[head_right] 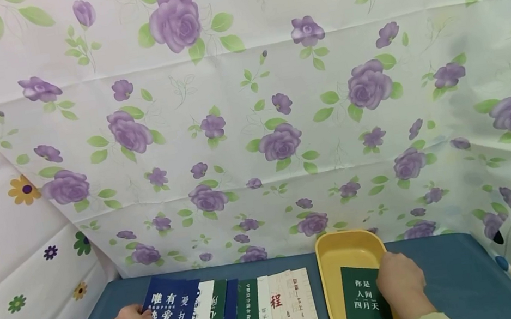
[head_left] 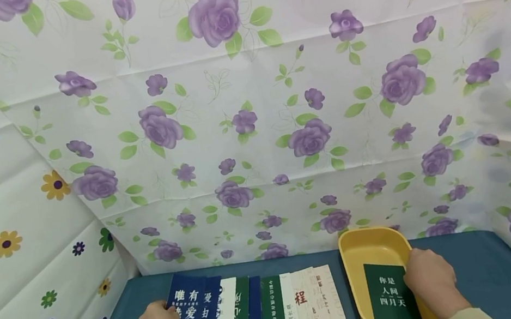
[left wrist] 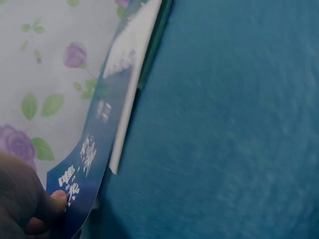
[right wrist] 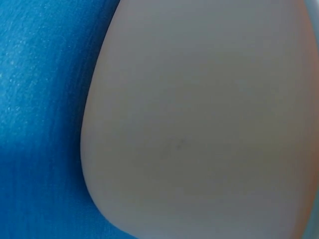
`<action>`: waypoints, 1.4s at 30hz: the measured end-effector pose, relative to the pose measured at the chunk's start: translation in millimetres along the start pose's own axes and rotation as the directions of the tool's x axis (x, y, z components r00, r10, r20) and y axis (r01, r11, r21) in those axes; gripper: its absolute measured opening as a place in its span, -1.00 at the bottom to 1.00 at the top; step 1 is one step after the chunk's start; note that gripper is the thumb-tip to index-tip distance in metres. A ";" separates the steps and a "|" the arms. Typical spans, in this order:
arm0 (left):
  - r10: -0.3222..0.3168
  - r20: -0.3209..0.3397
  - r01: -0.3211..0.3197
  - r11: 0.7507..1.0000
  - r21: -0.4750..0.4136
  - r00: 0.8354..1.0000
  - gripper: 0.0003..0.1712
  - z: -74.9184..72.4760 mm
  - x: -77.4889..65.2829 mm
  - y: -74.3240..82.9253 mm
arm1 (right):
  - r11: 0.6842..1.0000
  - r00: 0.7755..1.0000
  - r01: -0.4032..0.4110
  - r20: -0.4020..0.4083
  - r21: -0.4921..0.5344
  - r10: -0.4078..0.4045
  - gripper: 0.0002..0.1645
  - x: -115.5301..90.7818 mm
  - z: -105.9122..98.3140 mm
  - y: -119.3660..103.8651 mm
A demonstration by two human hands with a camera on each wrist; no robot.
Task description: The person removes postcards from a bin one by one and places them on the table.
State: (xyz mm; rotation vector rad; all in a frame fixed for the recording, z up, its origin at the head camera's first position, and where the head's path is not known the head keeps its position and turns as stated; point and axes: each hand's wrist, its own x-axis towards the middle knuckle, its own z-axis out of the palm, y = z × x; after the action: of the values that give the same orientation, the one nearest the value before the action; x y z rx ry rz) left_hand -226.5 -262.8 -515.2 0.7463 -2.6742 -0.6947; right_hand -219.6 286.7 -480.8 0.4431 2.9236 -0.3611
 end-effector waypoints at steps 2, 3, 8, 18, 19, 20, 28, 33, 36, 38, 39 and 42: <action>-0.014 0.006 0.013 1.000 0.025 1.000 -0.78 2.3 1.2 -2.8 | 1.000 1.000 0.004 -0.001 0.000 -0.004 -0.65 -0.4 -0.2 0.0; -0.015 0.001 0.015 0.999 0.034 1.000 -0.78 3.2 1.8 -3.9 | 1.000 1.000 0.005 -0.002 0.000 -0.005 -0.66 -0.5 -0.4 -0.2; -0.001 -0.030 0.002 0.999 0.045 1.000 -0.84 4.0 5.8 -4.7 | 1.000 1.000 0.002 -0.006 0.001 -0.002 -0.65 -0.9 -2.4 -2.1; -0.014 -0.020 0.015 0.997 0.071 1.000 -0.89 0.9 9.1 -3.2 | 1.000 1.000 0.002 -0.015 -0.001 -0.002 -0.65 -1.0 -3.4 -3.7; -0.017 -0.019 0.019 0.997 0.069 1.000 -0.87 1.0 9.6 -3.2 | 1.000 1.000 0.002 -0.017 -0.001 -0.002 -0.65 -1.0 -3.5 -3.7; -0.022 -0.009 0.023 0.997 0.069 1.000 -0.82 0.9 10.1 -3.4 | 1.000 1.000 0.002 -0.017 -0.001 -0.002 -0.65 -0.9 -3.6 -3.7; -0.017 -0.016 0.018 0.999 0.034 1.000 -0.71 -1.0 8.8 -3.3 | 1.000 1.000 0.001 -0.007 -0.004 -0.001 -0.64 0.0 -3.9 -2.4; 0.084 -0.099 -0.088 0.995 -0.037 0.992 -0.77 -4.8 1.3 15.8 | 1.000 1.000 0.006 0.007 0.000 -0.006 -0.67 -0.9 -0.1 -1.1; 0.153 -0.171 -0.169 0.982 -0.079 0.973 -0.59 -9.7 -6.1 42.7 | 1.000 1.000 0.008 0.003 0.001 -0.008 -0.68 -1.5 1.2 -1.3; 0.198 -0.203 -0.223 0.968 -0.111 0.959 -0.54 -13.2 -12.0 63.1 | 1.000 1.000 0.009 -0.001 -0.002 -0.009 -0.68 -1.8 1.2 -1.1; 0.218 -0.216 -0.249 0.960 -0.127 0.952 -0.52 -14.7 -15.5 73.3 | 1.000 1.000 0.010 -0.002 -0.004 -0.010 -0.67 -1.9 0.8 -1.2; 0.276 -0.224 -0.319 0.929 -0.186 0.935 -0.44 -18.2 -27.5 103.6 | 1.000 1.000 0.017 -0.020 -0.003 -0.017 -0.68 -1.8 -1.7 -1.3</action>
State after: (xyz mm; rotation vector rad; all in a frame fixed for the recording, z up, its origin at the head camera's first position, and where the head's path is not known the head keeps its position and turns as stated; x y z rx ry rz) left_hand -239.4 -176.7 -449.9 0.3193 -2.4080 -0.7751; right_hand -218.6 285.4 -478.5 0.4240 2.9485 -0.3566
